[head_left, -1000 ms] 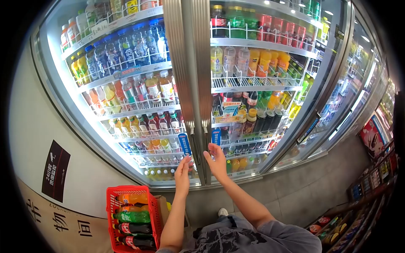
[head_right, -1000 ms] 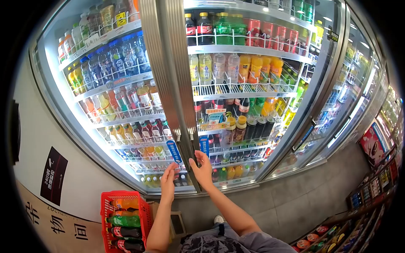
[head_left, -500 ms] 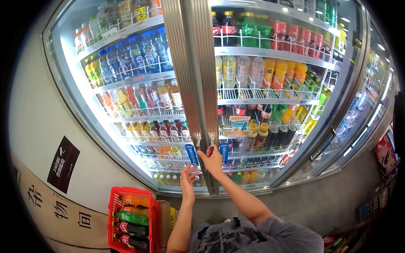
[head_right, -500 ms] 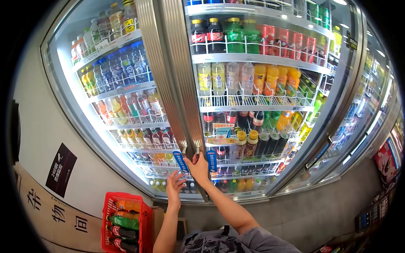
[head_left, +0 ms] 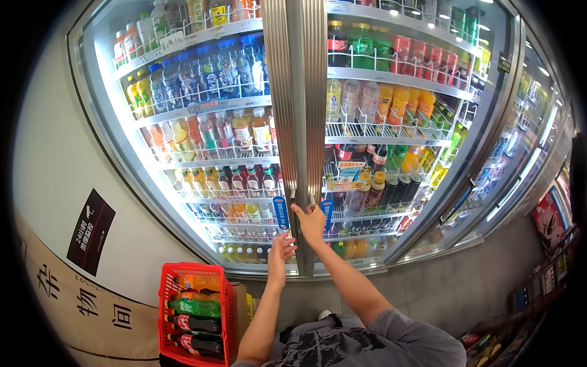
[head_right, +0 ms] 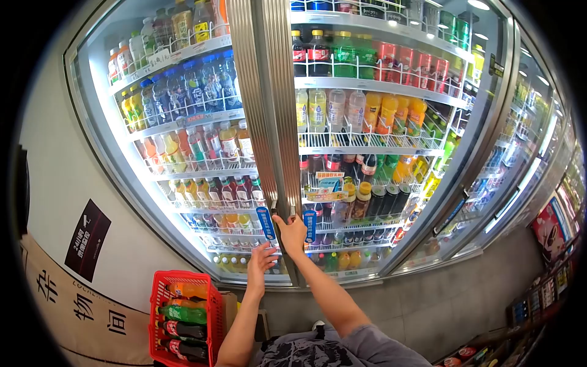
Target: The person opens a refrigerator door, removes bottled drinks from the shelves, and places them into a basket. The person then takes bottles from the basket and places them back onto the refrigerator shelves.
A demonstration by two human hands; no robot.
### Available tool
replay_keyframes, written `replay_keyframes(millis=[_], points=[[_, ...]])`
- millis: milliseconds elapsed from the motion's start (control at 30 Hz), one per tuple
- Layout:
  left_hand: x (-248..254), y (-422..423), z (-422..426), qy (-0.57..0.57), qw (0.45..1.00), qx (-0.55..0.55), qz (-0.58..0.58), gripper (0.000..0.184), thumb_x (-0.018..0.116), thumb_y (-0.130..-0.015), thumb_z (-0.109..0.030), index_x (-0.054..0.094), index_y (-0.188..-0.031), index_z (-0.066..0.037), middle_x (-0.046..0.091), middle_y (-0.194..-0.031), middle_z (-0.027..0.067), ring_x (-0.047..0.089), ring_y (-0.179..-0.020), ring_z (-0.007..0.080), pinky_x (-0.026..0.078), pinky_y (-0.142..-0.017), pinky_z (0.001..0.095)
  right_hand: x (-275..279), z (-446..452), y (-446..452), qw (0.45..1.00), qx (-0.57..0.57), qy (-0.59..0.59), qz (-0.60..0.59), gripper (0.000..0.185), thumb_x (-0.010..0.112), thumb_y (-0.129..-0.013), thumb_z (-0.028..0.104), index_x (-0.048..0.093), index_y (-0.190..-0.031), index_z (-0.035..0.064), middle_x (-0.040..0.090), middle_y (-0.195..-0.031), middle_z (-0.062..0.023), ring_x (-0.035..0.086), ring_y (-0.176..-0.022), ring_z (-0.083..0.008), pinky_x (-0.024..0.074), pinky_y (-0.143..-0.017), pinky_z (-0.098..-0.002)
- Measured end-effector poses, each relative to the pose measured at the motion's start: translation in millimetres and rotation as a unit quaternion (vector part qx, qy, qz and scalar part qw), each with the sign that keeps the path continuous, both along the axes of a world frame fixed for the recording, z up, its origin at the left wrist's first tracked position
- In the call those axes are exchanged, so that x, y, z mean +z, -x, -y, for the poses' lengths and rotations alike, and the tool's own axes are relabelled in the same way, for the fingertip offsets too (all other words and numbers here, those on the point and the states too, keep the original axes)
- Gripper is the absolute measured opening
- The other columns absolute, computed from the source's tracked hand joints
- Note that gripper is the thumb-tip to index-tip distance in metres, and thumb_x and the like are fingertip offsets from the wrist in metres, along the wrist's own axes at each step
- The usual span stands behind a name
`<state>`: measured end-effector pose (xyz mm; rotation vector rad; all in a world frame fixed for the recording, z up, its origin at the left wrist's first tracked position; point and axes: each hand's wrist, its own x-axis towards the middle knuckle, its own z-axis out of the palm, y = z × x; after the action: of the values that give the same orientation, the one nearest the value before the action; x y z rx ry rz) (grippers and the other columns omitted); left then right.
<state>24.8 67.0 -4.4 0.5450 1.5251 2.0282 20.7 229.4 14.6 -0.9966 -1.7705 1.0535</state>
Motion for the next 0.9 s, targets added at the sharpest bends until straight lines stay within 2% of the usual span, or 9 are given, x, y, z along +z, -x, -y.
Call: replay_keyframes(millis=[33, 100, 167, 233, 400, 433, 500, 767, 900], points=[[1.1, -0.8, 6.0, -0.003, 1.0, -0.005, 0.002, 0.065, 0.027, -0.104, -0.056, 0.05, -0.137, -0.005, 0.065, -0.122, 0.0108, 0.062, -0.104, 0.018, 0.045, -0.091, 0.032, 1.2, 6.0, -4.2, 1.0, -0.005, -0.003, 0.002, 0.057, 0.081, -0.073, 0.052, 0.055, -0.074, 0.0009, 0.057, -0.063, -0.0134, 0.057, -0.06, -0.0305, 0.0439, -0.059, -0.0404], [5.5, -2.9, 19.4, -0.004, 1.0, 0.005, 0.003, 0.064, 0.028, -0.104, -0.055, 0.051, -0.137, -0.005, 0.065, -0.121, 0.0105, 0.062, -0.104, 0.0175, 0.045, -0.091, 0.0316, 2.8, 17.2, -14.6, 1.0, -0.026, -0.001, -0.018, 0.058, 0.082, -0.073, 0.051, 0.049, -0.068, 0.0034, 0.049, -0.058, -0.0065, 0.044, -0.053, -0.0222, 0.0395, -0.054, -0.0374], [4.6, -5.1, 29.9, -0.007, 1.0, -0.002, 0.011, 0.062, 0.029, -0.104, -0.053, 0.051, -0.137, -0.006, 0.064, -0.122, 0.0106, 0.062, -0.104, 0.0177, 0.045, -0.092, 0.032, -1.9, 26.1, -26.4, 1.0, -0.025, -0.011, -0.006, 0.057, 0.079, -0.078, 0.051, 0.049, -0.068, 0.003, 0.049, -0.058, -0.0064, 0.045, -0.054, -0.0199, 0.0397, -0.055, -0.0367], [3.0, -10.8, 39.3, -0.002, 1.0, -0.012, 0.006, 0.061, 0.03, -0.104, -0.053, 0.052, -0.136, -0.006, 0.064, -0.122, 0.0108, 0.061, -0.104, 0.018, 0.045, -0.092, 0.0321, -11.6, 34.0, -37.8, 0.997, -0.013, 0.007, -0.077, 0.054, 0.071, -0.087, 0.047, 0.05, -0.069, 0.0011, 0.049, -0.059, -0.0071, 0.045, -0.056, -0.0169, 0.0392, -0.056, -0.0362], [-12.3, -36.1, 58.2, 0.011, 0.998, -0.067, 0.017, 0.058, 0.03, -0.105, -0.049, 0.051, -0.137, -0.005, 0.064, -0.121, 0.0112, 0.061, -0.105, 0.0192, 0.045, -0.091, 0.0335, -3.9, 68.0, -84.3, 0.995, -0.019, -0.006, -0.097, 0.049, 0.05, -0.101, 0.042, 0.058, -0.08, -0.0013, 0.051, -0.061, -0.0092, 0.045, -0.059, -0.0147, 0.0384, -0.057, -0.0359], [-17.8, -39.8, 65.4, 0.009, 0.996, -0.082, 0.013, 0.058, 0.03, -0.105, -0.049, 0.051, -0.137, -0.005, 0.064, -0.121, 0.0112, 0.061, -0.105, 0.0192, 0.045, -0.091, 0.0335, -3.9, 75.4, -92.0, 0.994, -0.033, -0.011, -0.1, 0.049, 0.05, -0.101, 0.042, 0.058, -0.08, -0.0013, 0.051, -0.061, -0.0092, 0.045, -0.059, -0.0147, 0.0384, -0.057, -0.0359], [-23.1, -53.7, 79.1, 0.015, 0.995, -0.091, 0.035, 0.057, 0.03, -0.105, -0.049, 0.051, -0.136, -0.005, 0.064, -0.121, 0.0107, 0.062, -0.105, 0.0191, 0.045, -0.091, 0.0335, -5.4, 89.6, -110.6, 0.993, -0.051, 0.008, -0.105, 0.048, 0.053, -0.099, 0.042, 0.06, -0.083, -0.0019, 0.058, -0.065, -0.0163, 0.057, -0.059, -0.0247, 0.0432, -0.059, -0.0393], [-27.2, -96.4, 109.1, -0.014, 0.99, -0.126, 0.058, 0.055, 0.031, -0.105, -0.046, 0.053, -0.134, -0.004, 0.063, -0.122, 0.0106, 0.061, -0.104, 0.0183, 0.045, -0.091, 0.0328, -18.8, 136.3, -191.9, 0.979, -0.154, -0.024, -0.134, 0.045, 0.054, -0.1, 0.038, 0.049, -0.077, -0.0014, 0.045, -0.06, -0.0107, 0.041, -0.057, -0.0158, 0.0378, -0.056, -0.0362], [-11.4, -129.8, 100.4, -0.027, 0.989, -0.146, 0.028, 0.056, 0.032, -0.106, -0.046, 0.051, -0.136, -0.004, 0.059, -0.131, 0.0113, 0.058, -0.113, 0.0192, 0.043, -0.093, 0.0326, -27.9, 150.0, -240.5, 0.966, -0.162, 0.037, -0.196, 0.042, 0.057, -0.098, 0.032, 0.045, -0.071, 0.0018, 0.04, -0.061, -0.0002, 0.035, -0.06, -0.0095, 0.0327, -0.053, -0.0309]])
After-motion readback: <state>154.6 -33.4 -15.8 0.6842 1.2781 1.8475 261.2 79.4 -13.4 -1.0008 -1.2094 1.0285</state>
